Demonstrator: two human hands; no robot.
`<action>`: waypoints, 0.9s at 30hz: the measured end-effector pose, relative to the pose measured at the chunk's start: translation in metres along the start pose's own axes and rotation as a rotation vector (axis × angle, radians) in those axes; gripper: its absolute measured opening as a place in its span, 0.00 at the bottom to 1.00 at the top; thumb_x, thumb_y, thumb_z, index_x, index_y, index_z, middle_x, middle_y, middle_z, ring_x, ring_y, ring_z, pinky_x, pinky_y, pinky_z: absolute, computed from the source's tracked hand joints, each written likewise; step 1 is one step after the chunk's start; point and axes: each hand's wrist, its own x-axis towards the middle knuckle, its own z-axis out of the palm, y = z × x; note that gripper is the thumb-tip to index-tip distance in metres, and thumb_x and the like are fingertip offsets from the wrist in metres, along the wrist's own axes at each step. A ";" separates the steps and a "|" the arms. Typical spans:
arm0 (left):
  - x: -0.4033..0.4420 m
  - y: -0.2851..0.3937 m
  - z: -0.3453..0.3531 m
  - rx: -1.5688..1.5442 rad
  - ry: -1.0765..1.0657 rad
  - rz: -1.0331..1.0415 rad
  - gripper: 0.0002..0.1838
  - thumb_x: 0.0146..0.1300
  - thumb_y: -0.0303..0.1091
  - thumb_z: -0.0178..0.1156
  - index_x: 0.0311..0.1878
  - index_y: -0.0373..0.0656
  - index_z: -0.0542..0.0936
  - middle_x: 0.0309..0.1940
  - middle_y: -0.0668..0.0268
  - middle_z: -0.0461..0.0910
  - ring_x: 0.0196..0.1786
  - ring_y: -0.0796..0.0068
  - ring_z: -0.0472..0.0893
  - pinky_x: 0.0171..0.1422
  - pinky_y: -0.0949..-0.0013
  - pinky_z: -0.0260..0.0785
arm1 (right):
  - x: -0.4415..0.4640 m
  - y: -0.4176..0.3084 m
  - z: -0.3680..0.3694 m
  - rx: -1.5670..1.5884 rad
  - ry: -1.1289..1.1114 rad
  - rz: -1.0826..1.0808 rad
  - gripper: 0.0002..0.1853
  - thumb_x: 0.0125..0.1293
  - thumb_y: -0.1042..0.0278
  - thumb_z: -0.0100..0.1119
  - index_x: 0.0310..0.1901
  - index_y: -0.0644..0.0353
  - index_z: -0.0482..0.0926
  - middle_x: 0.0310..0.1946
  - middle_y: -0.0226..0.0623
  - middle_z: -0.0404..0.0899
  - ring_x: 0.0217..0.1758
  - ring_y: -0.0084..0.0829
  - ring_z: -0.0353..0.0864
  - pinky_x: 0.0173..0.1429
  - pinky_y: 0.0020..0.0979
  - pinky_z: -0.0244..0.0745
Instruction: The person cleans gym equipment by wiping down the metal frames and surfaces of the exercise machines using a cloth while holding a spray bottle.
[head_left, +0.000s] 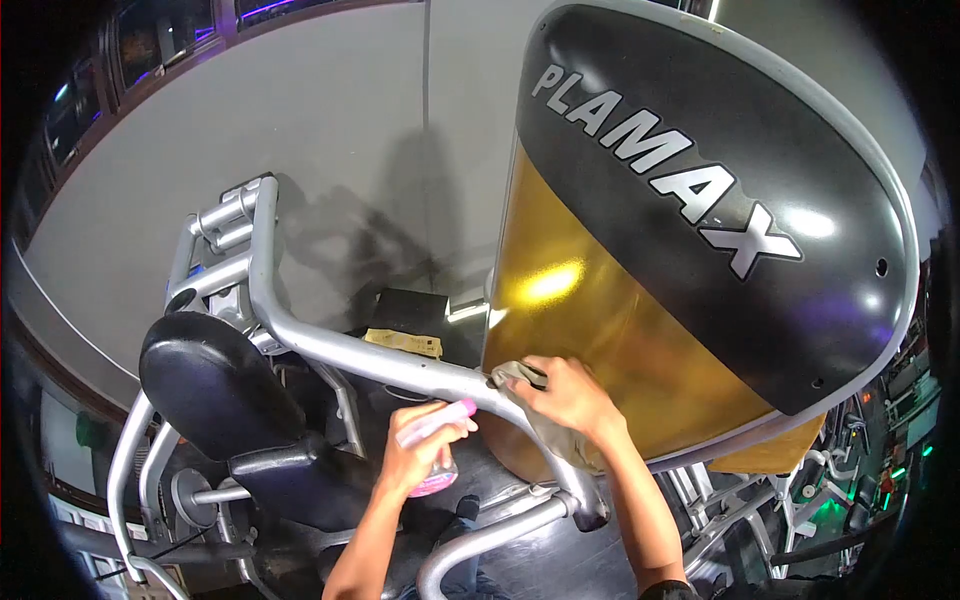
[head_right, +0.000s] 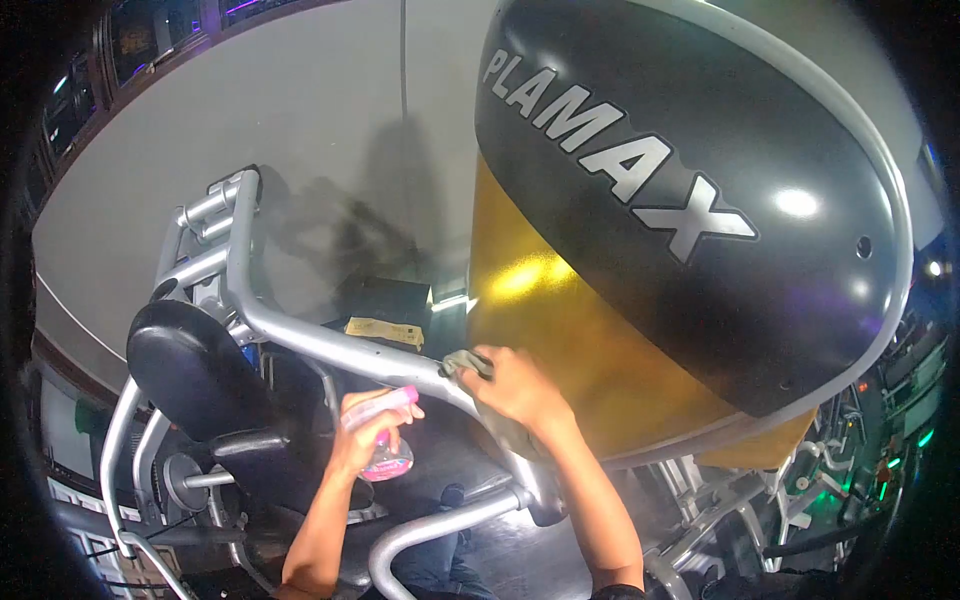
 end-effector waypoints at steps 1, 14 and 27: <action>-0.002 0.000 0.005 0.003 0.004 0.001 0.11 0.59 0.27 0.61 0.40 0.30 0.85 0.33 0.60 0.87 0.18 0.80 0.78 0.22 0.76 0.68 | -0.007 0.002 0.000 -0.081 0.034 0.078 0.24 0.65 0.48 0.58 0.53 0.59 0.82 0.42 0.55 0.85 0.45 0.56 0.85 0.54 0.45 0.80; -0.019 -0.016 0.049 0.006 0.107 0.095 0.06 0.59 0.27 0.63 0.34 0.32 0.84 0.26 0.65 0.82 0.18 0.83 0.75 0.23 0.76 0.64 | -0.021 0.012 0.005 -0.097 0.116 0.148 0.20 0.67 0.52 0.56 0.48 0.62 0.82 0.38 0.59 0.83 0.45 0.58 0.83 0.53 0.50 0.77; -0.026 -0.017 0.048 0.130 -0.026 0.092 0.06 0.58 0.25 0.60 0.33 0.31 0.83 0.26 0.63 0.82 0.18 0.80 0.77 0.23 0.75 0.68 | -0.079 0.032 0.002 -0.148 0.109 0.251 0.26 0.69 0.48 0.50 0.55 0.63 0.79 0.41 0.62 0.83 0.48 0.61 0.83 0.58 0.52 0.77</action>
